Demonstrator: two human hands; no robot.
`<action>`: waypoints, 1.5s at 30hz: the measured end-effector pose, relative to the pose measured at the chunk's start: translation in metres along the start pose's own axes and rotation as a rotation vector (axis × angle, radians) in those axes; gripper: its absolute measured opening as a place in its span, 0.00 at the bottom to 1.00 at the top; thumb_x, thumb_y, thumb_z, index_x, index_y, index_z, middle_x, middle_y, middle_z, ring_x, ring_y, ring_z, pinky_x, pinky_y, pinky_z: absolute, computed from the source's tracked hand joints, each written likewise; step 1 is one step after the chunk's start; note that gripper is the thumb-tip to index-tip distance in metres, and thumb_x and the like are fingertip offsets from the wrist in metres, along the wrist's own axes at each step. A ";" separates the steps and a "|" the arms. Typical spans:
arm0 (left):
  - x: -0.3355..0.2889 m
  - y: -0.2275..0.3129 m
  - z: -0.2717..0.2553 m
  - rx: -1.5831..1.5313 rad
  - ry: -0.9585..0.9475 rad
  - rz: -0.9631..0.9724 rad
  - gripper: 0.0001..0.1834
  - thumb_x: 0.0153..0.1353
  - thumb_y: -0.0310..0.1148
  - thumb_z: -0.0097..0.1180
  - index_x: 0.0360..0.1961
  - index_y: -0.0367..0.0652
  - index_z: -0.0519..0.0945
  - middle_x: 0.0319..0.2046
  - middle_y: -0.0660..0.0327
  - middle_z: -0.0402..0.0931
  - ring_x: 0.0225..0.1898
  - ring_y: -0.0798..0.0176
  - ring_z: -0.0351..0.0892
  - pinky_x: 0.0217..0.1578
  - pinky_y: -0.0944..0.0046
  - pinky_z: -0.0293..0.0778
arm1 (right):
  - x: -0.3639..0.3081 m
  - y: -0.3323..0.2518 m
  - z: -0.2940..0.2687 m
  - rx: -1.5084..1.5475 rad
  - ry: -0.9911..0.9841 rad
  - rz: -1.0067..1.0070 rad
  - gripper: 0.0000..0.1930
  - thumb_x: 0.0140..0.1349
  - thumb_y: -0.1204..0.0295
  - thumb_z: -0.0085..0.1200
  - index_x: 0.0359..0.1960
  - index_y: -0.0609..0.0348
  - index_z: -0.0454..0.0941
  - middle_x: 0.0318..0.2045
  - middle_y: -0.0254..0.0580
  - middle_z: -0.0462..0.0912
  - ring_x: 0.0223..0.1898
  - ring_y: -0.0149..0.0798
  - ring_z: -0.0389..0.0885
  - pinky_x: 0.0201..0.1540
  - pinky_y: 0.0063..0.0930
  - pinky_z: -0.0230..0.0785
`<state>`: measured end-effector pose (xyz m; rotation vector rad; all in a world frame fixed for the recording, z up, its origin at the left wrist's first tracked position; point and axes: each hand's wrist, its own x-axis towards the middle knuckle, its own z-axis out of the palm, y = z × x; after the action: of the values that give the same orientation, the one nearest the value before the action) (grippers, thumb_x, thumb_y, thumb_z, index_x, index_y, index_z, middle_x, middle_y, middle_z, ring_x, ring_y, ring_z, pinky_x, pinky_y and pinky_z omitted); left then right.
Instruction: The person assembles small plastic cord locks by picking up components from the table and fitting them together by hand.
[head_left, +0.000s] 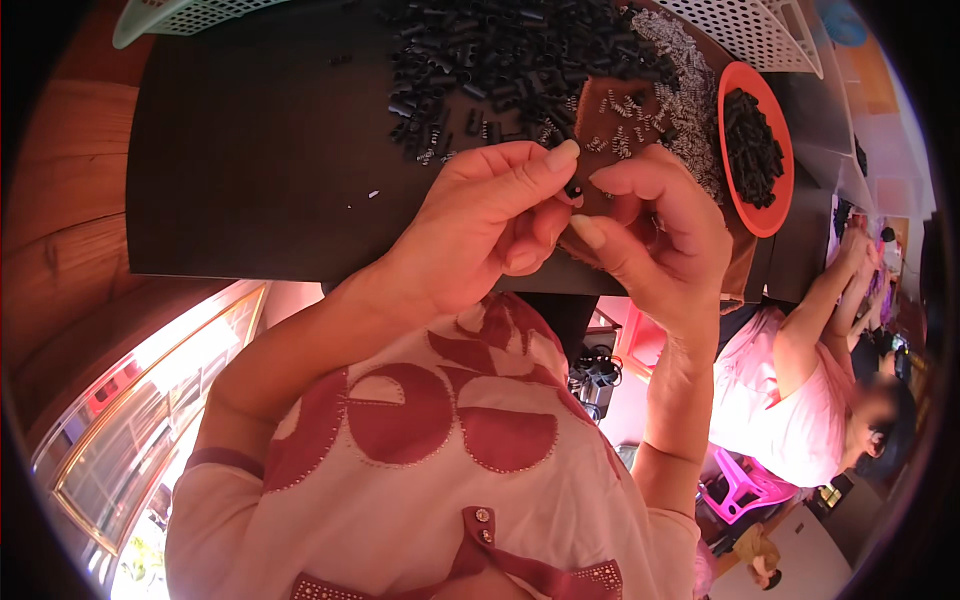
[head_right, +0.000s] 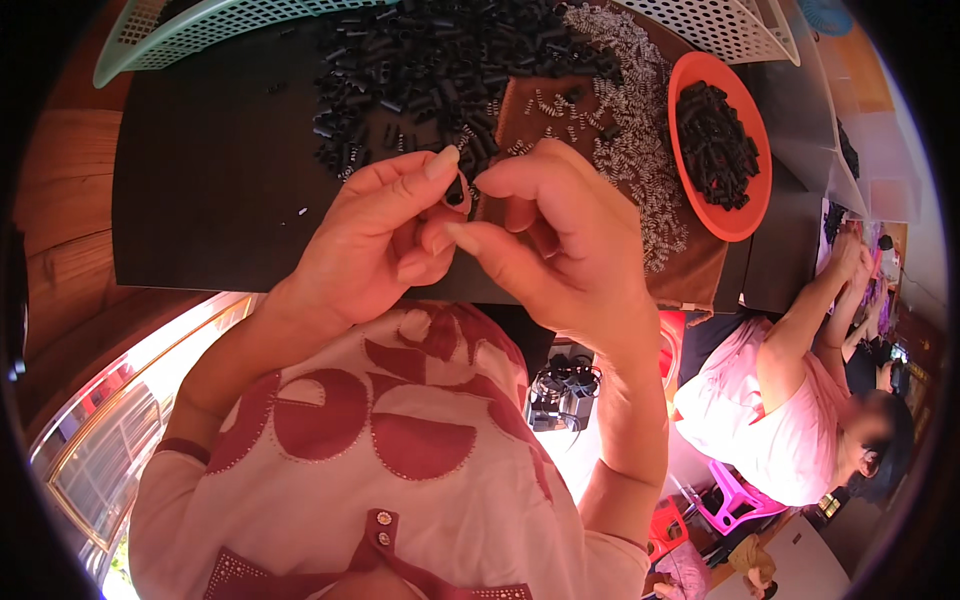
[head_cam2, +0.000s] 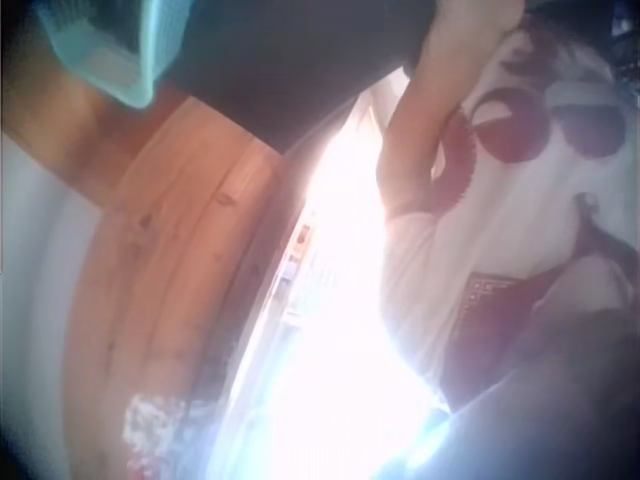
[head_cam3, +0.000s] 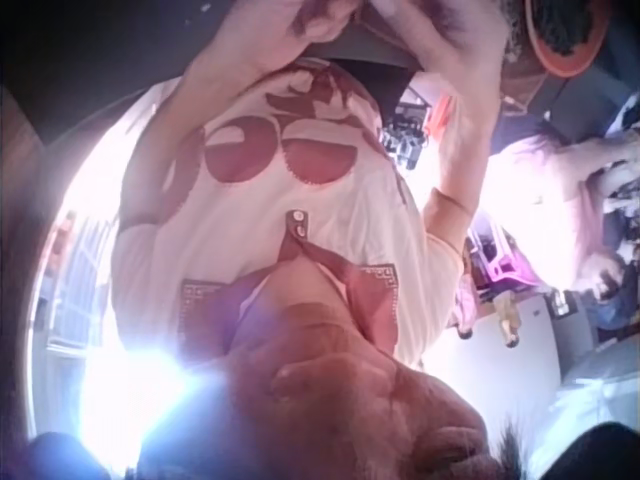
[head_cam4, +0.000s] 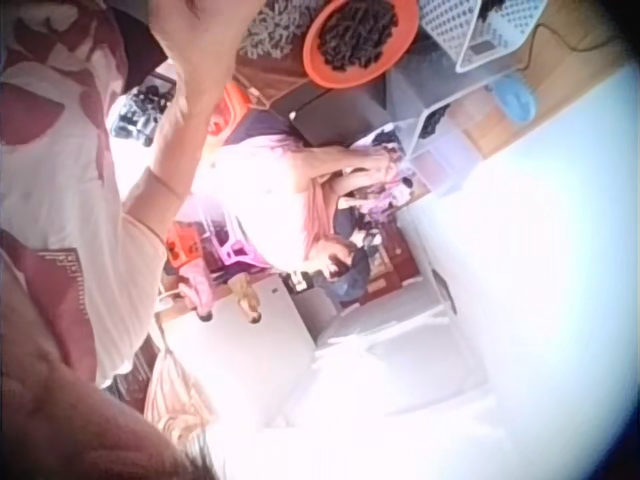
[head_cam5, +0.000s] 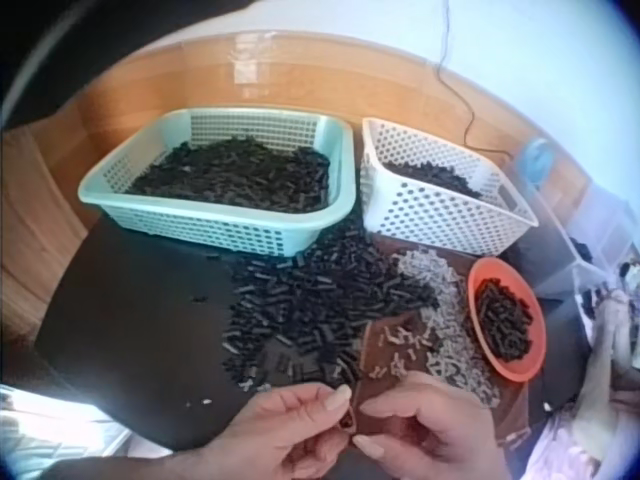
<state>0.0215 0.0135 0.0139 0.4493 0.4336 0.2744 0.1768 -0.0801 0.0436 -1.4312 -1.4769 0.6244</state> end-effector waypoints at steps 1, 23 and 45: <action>-0.001 0.000 0.001 0.000 -0.001 -0.001 0.17 0.66 0.43 0.53 0.28 0.40 0.75 0.17 0.65 0.68 0.14 0.76 0.60 0.14 0.74 0.53 | -0.001 -0.001 0.003 -0.055 0.035 -0.011 0.10 0.52 0.79 0.62 0.36 0.62 0.77 0.22 0.35 0.71 0.19 0.28 0.67 0.21 0.21 0.59; -0.021 0.004 -0.010 0.153 -0.006 0.072 0.06 0.66 0.30 0.46 0.38 0.39 0.73 0.25 0.62 0.73 0.20 0.74 0.66 0.19 0.73 0.60 | 0.047 0.043 -0.024 -0.844 -0.119 -0.067 0.06 0.57 0.80 0.53 0.37 0.60 0.76 0.28 0.42 0.70 0.27 0.45 0.73 0.30 0.31 0.66; -0.026 -0.002 -0.014 0.246 -0.098 0.191 0.10 0.69 0.37 0.48 0.36 0.41 0.73 0.22 0.68 0.69 0.21 0.77 0.63 0.22 0.75 0.60 | 0.005 -0.017 0.021 -0.142 0.026 -0.129 0.06 0.54 0.81 0.59 0.34 0.63 0.79 0.22 0.38 0.70 0.20 0.33 0.69 0.21 0.23 0.59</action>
<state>-0.0076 0.0081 0.0104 0.7442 0.3292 0.3842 0.1517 -0.0731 0.0510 -1.4321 -1.6048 0.4267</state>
